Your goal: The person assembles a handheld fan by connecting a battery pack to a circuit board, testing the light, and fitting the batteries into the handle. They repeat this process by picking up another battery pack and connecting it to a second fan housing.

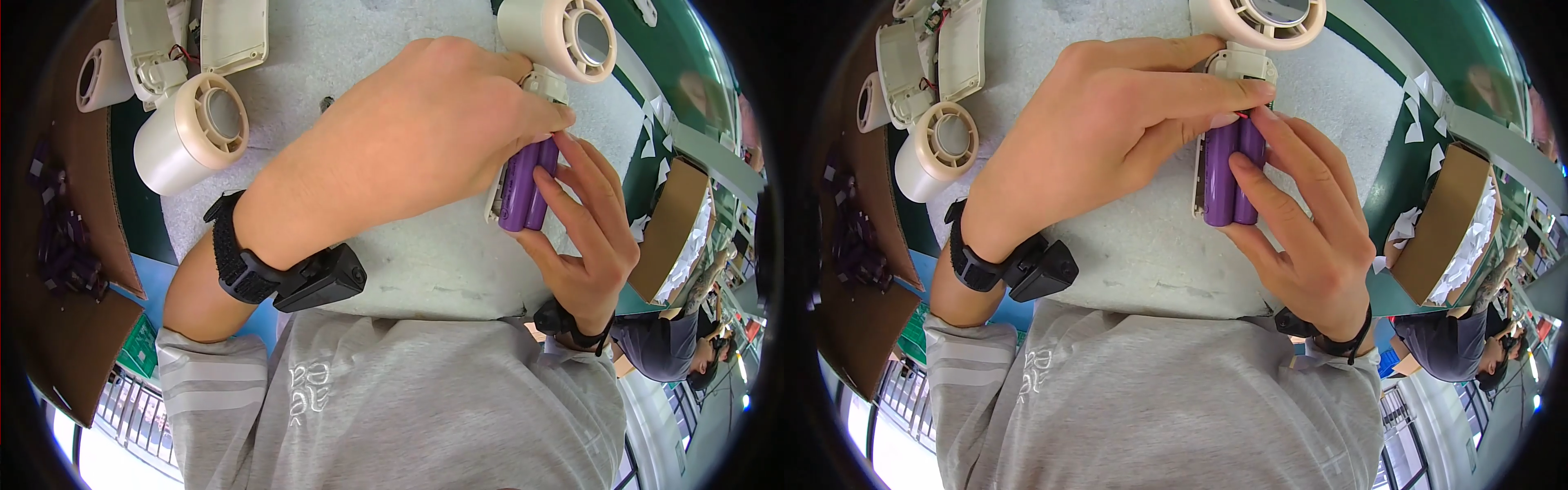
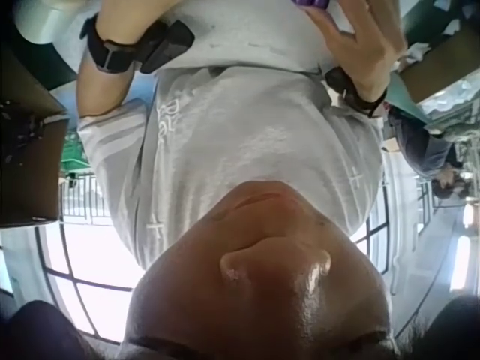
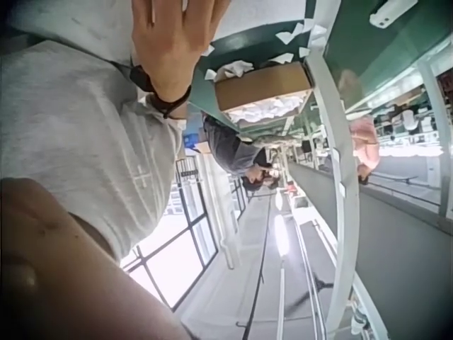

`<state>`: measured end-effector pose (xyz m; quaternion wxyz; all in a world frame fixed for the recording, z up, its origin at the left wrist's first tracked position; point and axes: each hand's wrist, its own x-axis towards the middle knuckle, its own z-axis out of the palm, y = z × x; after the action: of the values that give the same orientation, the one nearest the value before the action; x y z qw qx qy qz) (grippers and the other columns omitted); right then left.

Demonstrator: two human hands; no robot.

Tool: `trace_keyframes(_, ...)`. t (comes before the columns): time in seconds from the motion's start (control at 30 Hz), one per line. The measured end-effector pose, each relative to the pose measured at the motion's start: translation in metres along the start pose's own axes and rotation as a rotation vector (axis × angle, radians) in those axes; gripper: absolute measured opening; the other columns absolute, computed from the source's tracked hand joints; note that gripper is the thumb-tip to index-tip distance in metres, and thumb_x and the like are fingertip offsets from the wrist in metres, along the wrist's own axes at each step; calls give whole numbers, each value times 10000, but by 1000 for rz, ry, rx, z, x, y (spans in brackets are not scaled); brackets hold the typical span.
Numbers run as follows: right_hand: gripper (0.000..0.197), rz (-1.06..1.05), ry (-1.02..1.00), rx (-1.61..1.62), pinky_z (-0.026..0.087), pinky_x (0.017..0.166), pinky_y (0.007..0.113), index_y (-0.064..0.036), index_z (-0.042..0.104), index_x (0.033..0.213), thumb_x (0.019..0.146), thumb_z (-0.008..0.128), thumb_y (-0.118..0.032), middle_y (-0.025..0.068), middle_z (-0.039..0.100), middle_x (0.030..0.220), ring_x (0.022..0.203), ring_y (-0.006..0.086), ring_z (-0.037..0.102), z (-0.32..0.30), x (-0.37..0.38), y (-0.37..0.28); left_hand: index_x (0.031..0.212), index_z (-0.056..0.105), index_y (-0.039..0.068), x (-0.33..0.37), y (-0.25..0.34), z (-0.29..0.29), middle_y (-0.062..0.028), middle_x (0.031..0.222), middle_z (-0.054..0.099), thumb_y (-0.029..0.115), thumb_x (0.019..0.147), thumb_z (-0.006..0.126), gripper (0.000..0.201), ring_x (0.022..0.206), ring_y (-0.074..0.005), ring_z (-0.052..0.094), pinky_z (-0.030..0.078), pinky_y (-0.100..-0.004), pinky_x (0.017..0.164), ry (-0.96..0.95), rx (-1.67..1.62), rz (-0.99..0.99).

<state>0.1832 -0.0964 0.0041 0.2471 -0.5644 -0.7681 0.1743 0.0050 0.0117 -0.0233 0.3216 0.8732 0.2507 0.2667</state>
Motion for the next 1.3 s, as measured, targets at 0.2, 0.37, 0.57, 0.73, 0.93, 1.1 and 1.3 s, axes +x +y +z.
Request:
trace_keyframes(0.2,374,-13,58,-9,590,763,383,35,652,888,554,820,21,241,593,1180,1044,377,602,5,-2,1,1061,714,144,1,-2,-1,-178,965,676,70,786,674,287,728,-304,657,505,-349,607,-13,4,-9)
trace_keyframes(0.37,350,28,70,97,568,801,400,19,575,804,564,829,34,256,561,1218,1076,319,601,10,-3,7,1054,718,148,1,-3,-2,-151,933,686,78,782,679,284,700,-293,649,484,-341,578,-50,-55,-43)
trace_keyframes(0.57,436,27,63,243,542,737,359,-35,514,847,544,814,57,219,497,1221,943,269,585,11,0,13,1047,722,146,2,-3,-4,-140,954,691,100,731,730,320,714,-278,664,501,-320,603,-36,-53,-67)
trace_keyframes(0.73,559,186,-36,213,428,967,366,-76,430,929,531,802,51,136,421,1223,1066,202,478,8,-1,10,986,694,25,7,-6,-11,-153,862,650,131,790,683,222,631,-296,616,495,-357,603,-66,-337,-10)
trace_keyframes(0.93,634,283,-18,307,431,891,329,-76,450,1046,526,795,38,113,403,1196,1075,217,464,16,5,11,1047,724,137,4,-4,-1,-148,1008,687,116,656,786,397,850,-278,687,530,-302,694,-19,-188,-75)
trace_keyframes(1.1,664,265,-4,290,489,791,342,-62,511,1127,540,811,16,134,441,1193,1016,275,512,11,12,9,1054,722,121,8,5,-10,-156,1051,679,109,605,817,459,1012,-287,660,534,-302,794,-100,-224,-238)
trace_keyframes(1.3,732,75,-32,93,497,841,347,-20,543,1203,542,857,-45,124,460,1218,1017,247,557,2,5,12,1093,702,102,4,-1,0,-167,1077,670,73,626,808,480,1038,-302,646,532,-328,806,-23,-298,-155)
